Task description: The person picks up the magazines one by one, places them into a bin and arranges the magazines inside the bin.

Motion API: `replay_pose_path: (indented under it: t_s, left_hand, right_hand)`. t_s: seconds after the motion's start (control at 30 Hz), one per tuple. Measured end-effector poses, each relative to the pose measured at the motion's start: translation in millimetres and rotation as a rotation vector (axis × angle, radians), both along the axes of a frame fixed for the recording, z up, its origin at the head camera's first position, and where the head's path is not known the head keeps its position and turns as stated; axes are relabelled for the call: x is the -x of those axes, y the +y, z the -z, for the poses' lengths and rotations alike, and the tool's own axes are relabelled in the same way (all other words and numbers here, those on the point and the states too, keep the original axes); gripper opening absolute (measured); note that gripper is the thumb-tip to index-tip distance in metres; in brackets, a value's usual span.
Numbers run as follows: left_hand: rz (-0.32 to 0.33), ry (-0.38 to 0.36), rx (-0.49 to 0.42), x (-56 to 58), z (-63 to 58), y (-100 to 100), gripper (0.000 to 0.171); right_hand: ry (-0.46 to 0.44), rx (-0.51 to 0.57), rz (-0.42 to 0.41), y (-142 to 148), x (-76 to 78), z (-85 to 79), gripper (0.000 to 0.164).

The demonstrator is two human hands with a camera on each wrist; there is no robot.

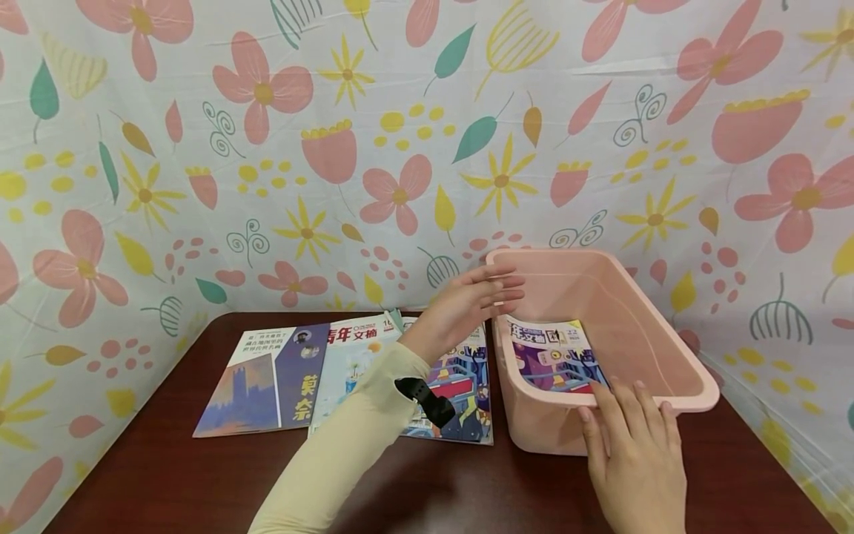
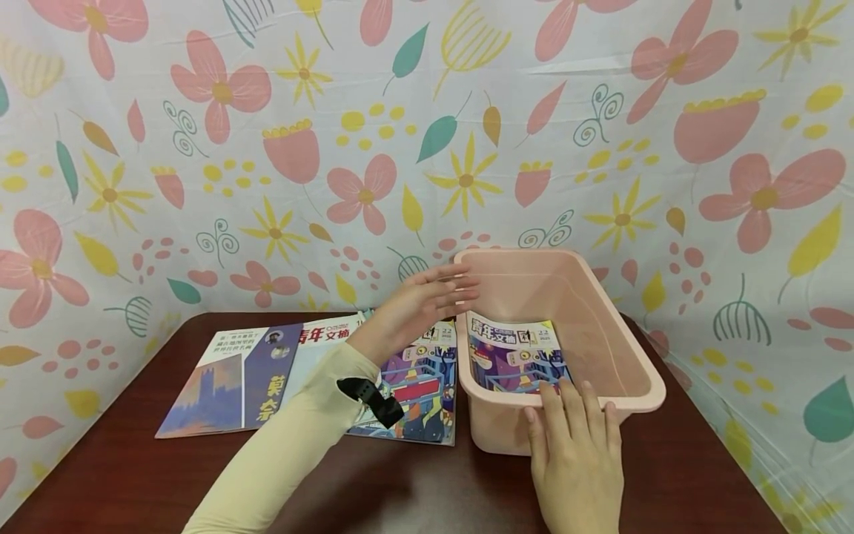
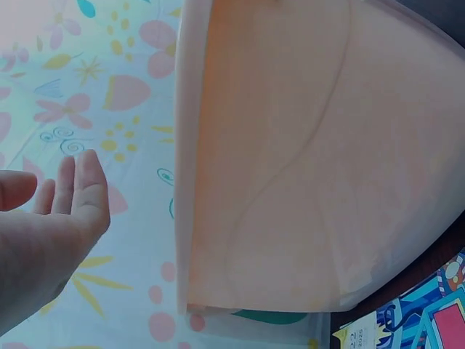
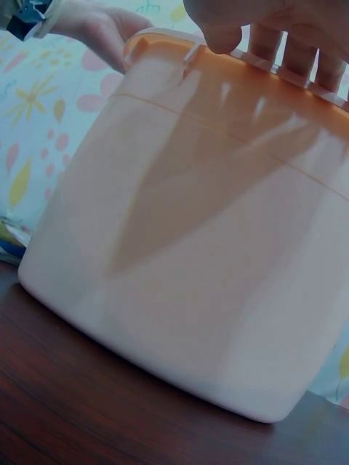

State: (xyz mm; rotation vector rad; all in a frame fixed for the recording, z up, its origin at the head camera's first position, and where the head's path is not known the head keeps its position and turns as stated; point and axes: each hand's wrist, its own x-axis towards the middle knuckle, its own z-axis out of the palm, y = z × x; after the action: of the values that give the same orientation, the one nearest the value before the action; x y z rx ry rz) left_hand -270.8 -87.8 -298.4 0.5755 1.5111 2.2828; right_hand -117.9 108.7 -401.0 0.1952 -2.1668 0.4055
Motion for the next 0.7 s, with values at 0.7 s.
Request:
replay_pose_path:
  t_s: [0.7]
  left_hand:
    - [-0.087, -0.055, -0.101, 7.3, 22.8, -38.4, 0.036]
  right_hand:
    - [0.002, -0.001, 0.002, 0.1, 0.1, -0.4, 0.063]
